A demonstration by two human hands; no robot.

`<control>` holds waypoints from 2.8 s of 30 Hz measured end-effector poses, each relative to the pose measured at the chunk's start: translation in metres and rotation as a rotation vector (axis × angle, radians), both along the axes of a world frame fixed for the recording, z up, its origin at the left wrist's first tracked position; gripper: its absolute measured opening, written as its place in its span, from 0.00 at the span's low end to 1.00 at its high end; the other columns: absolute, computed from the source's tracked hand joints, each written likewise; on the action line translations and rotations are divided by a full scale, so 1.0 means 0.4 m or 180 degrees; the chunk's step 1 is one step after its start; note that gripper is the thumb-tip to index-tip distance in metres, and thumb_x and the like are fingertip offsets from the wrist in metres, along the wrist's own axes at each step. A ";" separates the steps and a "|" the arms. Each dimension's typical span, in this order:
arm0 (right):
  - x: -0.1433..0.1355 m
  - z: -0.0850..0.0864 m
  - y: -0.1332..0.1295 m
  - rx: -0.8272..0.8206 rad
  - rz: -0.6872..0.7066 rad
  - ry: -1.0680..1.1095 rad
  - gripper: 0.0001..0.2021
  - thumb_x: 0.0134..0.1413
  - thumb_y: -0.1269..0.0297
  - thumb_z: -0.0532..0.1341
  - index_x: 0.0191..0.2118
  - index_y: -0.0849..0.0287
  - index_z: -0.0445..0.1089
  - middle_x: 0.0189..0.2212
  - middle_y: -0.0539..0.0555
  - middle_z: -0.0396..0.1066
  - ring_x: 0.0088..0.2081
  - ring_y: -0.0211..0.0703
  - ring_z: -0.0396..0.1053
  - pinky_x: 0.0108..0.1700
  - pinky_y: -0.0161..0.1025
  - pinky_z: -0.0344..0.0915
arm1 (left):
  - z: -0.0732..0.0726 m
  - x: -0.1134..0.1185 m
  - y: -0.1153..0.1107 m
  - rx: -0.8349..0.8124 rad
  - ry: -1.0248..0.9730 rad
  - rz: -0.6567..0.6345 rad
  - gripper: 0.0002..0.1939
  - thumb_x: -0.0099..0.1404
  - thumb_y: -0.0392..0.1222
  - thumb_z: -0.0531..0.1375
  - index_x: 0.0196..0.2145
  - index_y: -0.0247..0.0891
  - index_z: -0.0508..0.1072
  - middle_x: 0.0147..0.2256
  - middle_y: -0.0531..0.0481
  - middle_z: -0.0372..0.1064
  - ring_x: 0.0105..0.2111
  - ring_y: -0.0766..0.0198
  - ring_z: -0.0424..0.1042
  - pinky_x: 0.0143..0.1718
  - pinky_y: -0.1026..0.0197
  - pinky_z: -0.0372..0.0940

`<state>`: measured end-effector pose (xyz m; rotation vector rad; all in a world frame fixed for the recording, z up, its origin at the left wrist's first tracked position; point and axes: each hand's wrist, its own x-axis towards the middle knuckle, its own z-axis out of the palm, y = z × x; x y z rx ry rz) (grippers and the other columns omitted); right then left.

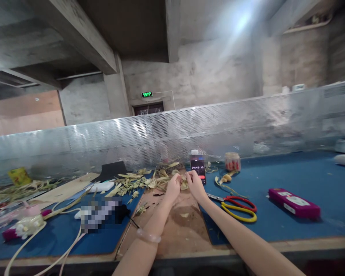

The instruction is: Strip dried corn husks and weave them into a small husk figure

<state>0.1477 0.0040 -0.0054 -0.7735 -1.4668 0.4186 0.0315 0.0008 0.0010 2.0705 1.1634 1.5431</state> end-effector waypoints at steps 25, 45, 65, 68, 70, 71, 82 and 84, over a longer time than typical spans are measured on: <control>0.002 0.007 -0.020 -0.0107 0.0138 0.0121 0.05 0.48 0.64 0.52 0.29 0.59 0.62 0.21 0.48 0.61 0.25 0.39 0.59 0.28 0.35 0.57 | 0.002 0.003 -0.001 -0.0068 -0.0048 0.0281 0.16 0.64 0.50 0.45 0.25 0.38 0.60 0.22 0.54 0.57 0.26 0.64 0.60 0.31 0.62 0.55; -0.003 0.010 -0.030 0.0263 0.0437 -0.0257 0.07 0.47 0.65 0.54 0.31 0.61 0.67 0.21 0.50 0.66 0.22 0.36 0.60 0.25 0.33 0.58 | 0.007 -0.001 -0.012 0.0036 -0.0239 0.0342 0.15 0.64 0.50 0.44 0.26 0.39 0.59 0.23 0.53 0.56 0.25 0.64 0.58 0.30 0.62 0.53; 0.020 0.010 -0.008 0.0093 0.0507 -0.0232 0.12 0.50 0.57 0.55 0.35 0.61 0.66 0.26 0.53 0.68 0.26 0.40 0.66 0.30 0.36 0.62 | 0.008 -0.019 0.005 -0.0627 -0.0546 -0.0637 0.17 0.57 0.55 0.53 0.30 0.36 0.65 0.18 0.58 0.52 0.18 0.70 0.53 0.22 0.66 0.52; 0.023 0.007 -0.006 0.0093 0.0431 -0.0182 0.12 0.50 0.57 0.55 0.33 0.61 0.66 0.24 0.52 0.67 0.26 0.40 0.65 0.28 0.36 0.62 | 0.015 -0.023 -0.007 -0.0624 -0.0335 -0.0716 0.16 0.59 0.53 0.53 0.33 0.35 0.67 0.20 0.56 0.56 0.19 0.69 0.54 0.22 0.66 0.52; 0.025 0.006 -0.006 0.0131 0.0386 -0.0150 0.11 0.49 0.57 0.55 0.32 0.61 0.66 0.23 0.51 0.66 0.26 0.40 0.65 0.29 0.36 0.62 | 0.021 -0.025 -0.012 -0.0554 -0.0184 -0.0653 0.15 0.59 0.51 0.53 0.34 0.35 0.68 0.21 0.55 0.59 0.21 0.68 0.57 0.24 0.65 0.53; 0.025 0.005 -0.006 0.0147 0.0380 -0.0140 0.11 0.49 0.58 0.55 0.32 0.61 0.66 0.23 0.52 0.66 0.27 0.40 0.65 0.29 0.36 0.62 | 0.023 -0.025 -0.013 -0.0519 -0.0130 -0.0615 0.15 0.58 0.50 0.54 0.34 0.35 0.69 0.22 0.54 0.61 0.22 0.67 0.59 0.25 0.65 0.55; 0.034 0.000 0.008 0.0140 0.0371 -0.0344 0.11 0.49 0.59 0.55 0.36 0.60 0.67 0.25 0.51 0.68 0.27 0.40 0.66 0.31 0.36 0.62 | 0.007 -0.014 -0.001 -0.1056 -0.0993 -0.0782 0.18 0.58 0.50 0.54 0.43 0.37 0.64 0.20 0.56 0.59 0.19 0.68 0.60 0.22 0.64 0.57; 0.034 -0.003 0.011 0.0097 0.0435 -0.0360 0.12 0.49 0.59 0.54 0.37 0.60 0.67 0.25 0.51 0.69 0.26 0.39 0.65 0.31 0.36 0.62 | 0.007 -0.014 -0.002 -0.1087 -0.1121 -0.0903 0.22 0.57 0.52 0.55 0.46 0.38 0.62 0.27 0.51 0.65 0.24 0.66 0.65 0.24 0.64 0.60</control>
